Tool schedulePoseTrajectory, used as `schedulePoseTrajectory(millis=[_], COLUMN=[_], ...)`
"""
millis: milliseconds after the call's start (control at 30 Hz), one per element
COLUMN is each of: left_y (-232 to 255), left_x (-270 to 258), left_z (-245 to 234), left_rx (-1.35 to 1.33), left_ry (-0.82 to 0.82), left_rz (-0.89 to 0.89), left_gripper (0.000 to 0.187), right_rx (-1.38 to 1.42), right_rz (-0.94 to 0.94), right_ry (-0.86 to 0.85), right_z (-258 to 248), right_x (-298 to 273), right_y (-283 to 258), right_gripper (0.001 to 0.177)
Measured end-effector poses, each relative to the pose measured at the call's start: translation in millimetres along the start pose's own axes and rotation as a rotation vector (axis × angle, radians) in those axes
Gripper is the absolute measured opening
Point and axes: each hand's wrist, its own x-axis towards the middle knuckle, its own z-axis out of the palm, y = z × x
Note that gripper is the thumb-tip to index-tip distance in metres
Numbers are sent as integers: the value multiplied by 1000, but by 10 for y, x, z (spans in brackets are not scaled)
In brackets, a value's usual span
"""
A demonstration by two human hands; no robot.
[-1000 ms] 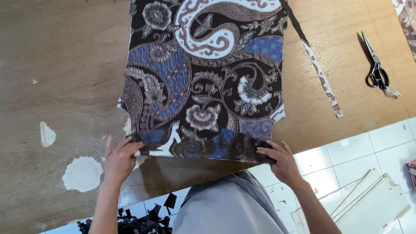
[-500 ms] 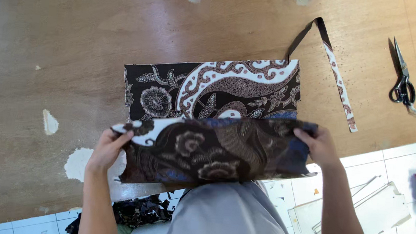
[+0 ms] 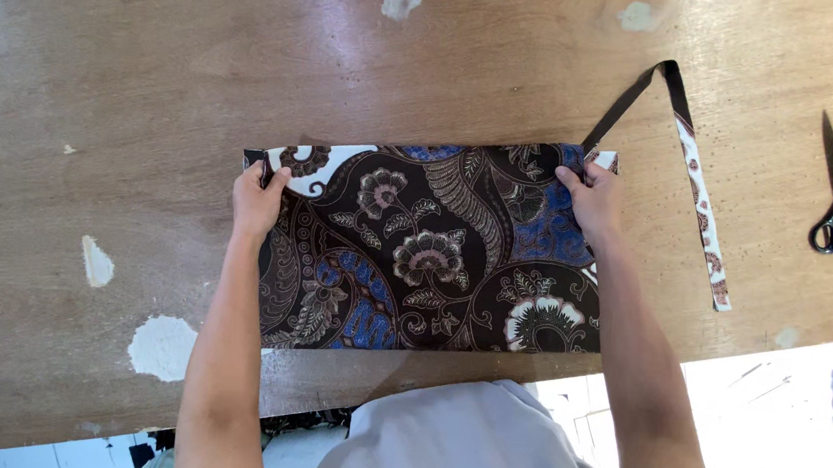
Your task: The person cuts a large piece of patterned fabric using shears on a wooden table. They trim the edges, cut the fabric into smaller rectangular pieces, and use a paper template to guide some cuts. The cut pieces are stacked on the table.
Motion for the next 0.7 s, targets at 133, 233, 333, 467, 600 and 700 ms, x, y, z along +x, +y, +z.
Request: schedulePoseTrajectory(millis=[133, 233, 333, 467, 600, 700], left_y=[66, 132, 75, -302, -670, -684], left_x=[-411, -911, -1680, -2296, -2499, -2598], left_z=[27, 296, 686, 547, 295, 344], left_rx=[416, 651, 978, 885, 901, 630], left_ry=[270, 139, -236, -86, 77, 64], left_rz=[215, 466, 588, 469, 135, 277], left_gripper=[47, 54, 59, 58, 60, 58], right_rx=[-288, -761, -1024, -888, -843, -730], right_rz=[-281, -559, -660, -197, -203, 96], right_ry=[279, 331, 31, 19, 328, 236], right_z=[-71, -18, 126, -180, -734, -830], right_x=[-570, -1279, -1966, -2539, -2600, -2475], right_y=[-18, -49, 147, 623, 1074, 1244], right_gripper=[25, 43, 70, 67, 69, 63])
